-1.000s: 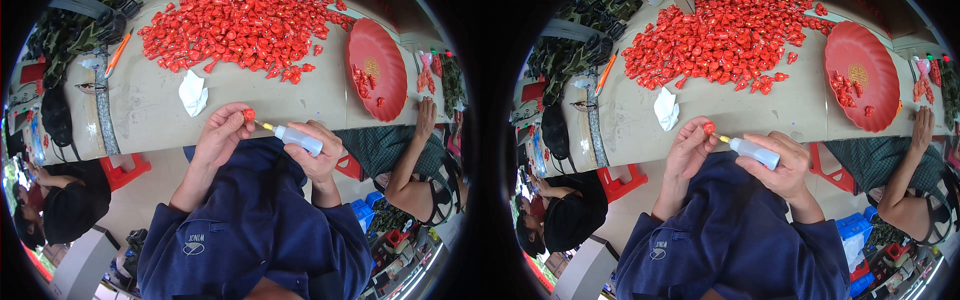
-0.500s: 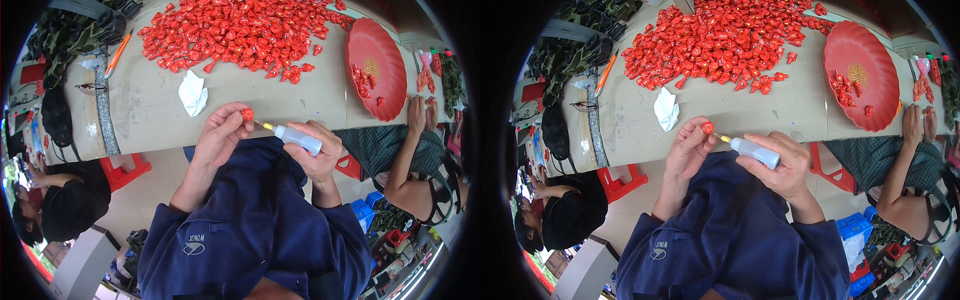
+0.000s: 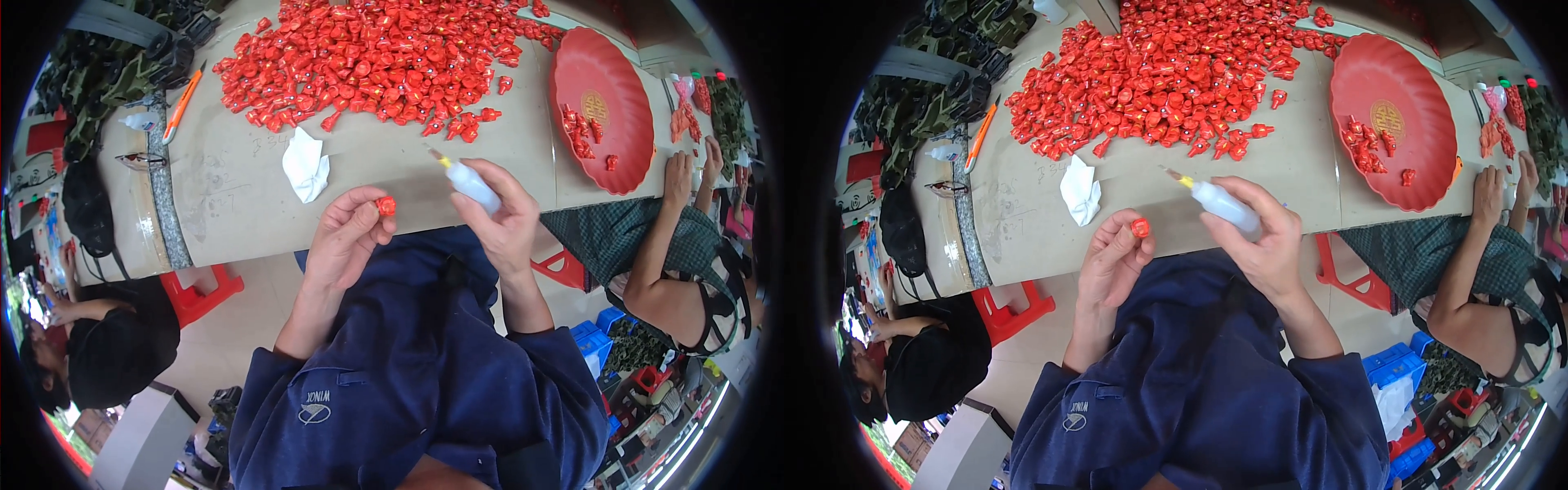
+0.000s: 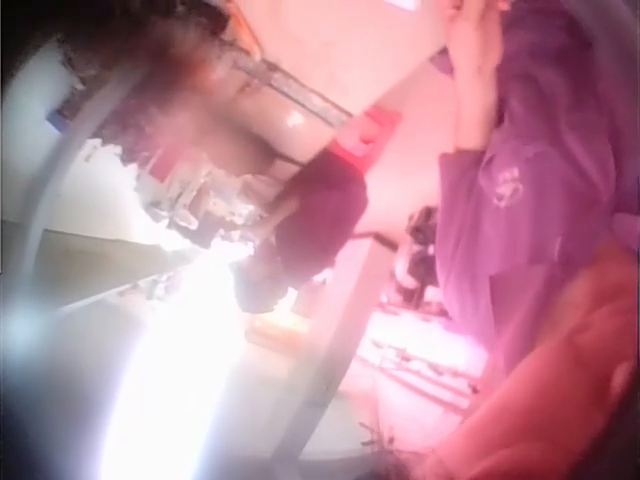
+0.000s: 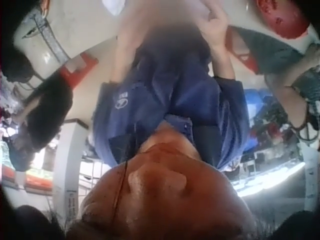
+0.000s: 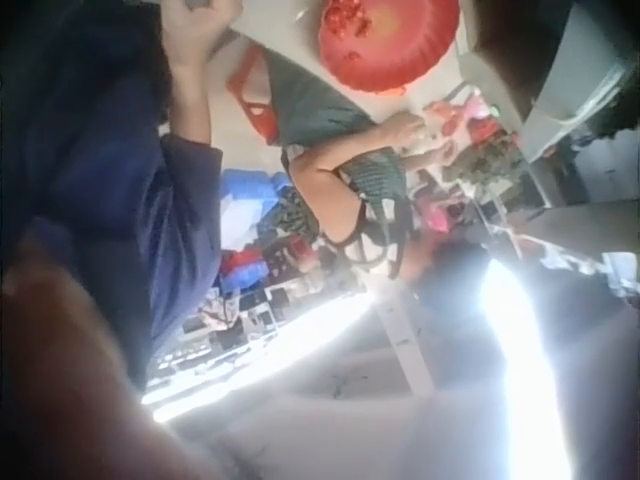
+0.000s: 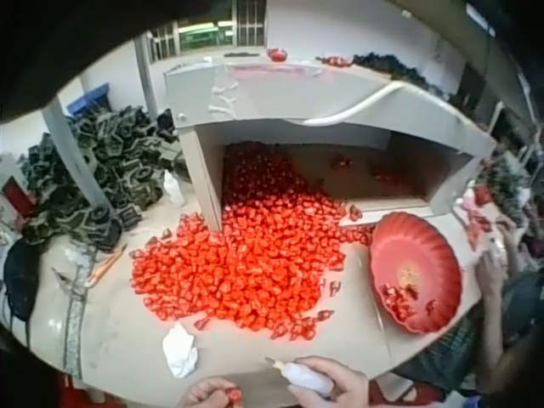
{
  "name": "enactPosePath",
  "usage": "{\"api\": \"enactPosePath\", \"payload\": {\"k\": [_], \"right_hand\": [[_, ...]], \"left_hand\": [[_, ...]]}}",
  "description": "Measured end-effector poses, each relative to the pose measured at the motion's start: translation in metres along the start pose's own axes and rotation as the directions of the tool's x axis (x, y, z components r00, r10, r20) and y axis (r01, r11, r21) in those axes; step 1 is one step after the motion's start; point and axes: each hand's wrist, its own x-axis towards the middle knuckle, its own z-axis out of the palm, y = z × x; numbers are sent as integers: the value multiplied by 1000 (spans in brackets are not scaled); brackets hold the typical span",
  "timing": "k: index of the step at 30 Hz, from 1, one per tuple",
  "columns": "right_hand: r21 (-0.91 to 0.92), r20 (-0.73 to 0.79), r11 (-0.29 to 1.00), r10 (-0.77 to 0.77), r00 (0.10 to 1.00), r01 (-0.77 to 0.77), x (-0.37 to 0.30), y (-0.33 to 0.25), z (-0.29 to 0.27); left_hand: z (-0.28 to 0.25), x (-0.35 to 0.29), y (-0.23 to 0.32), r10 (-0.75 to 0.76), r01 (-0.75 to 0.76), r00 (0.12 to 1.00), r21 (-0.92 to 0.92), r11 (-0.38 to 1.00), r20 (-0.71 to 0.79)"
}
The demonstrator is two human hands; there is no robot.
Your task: The person assembles small plastic components by applying glue from a bottle and pressing the pieces together by hand, then reaches up to touch items on the shelf above.
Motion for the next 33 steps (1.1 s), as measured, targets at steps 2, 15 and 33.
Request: {"api": "enactPosePath", "payload": {"k": [2, 15, 33], "right_hand": [[-218, 109, 943, -232, 967, 251, 13, 6, 7], [-338, 95, 889, -294, 951, 309, 34, 24, 39], [-721, 8, 648, -344, 939, 244, 168, 4, -16]], "left_hand": [[-1, -3, 0, 3, -3, 1000, 5, 1000, -6], [0, -2, 3, 1, -1, 1000, 2, 1000, -8], [-3, 3, 5, -6, 7, 1000, -27, 1000, 20]]}}
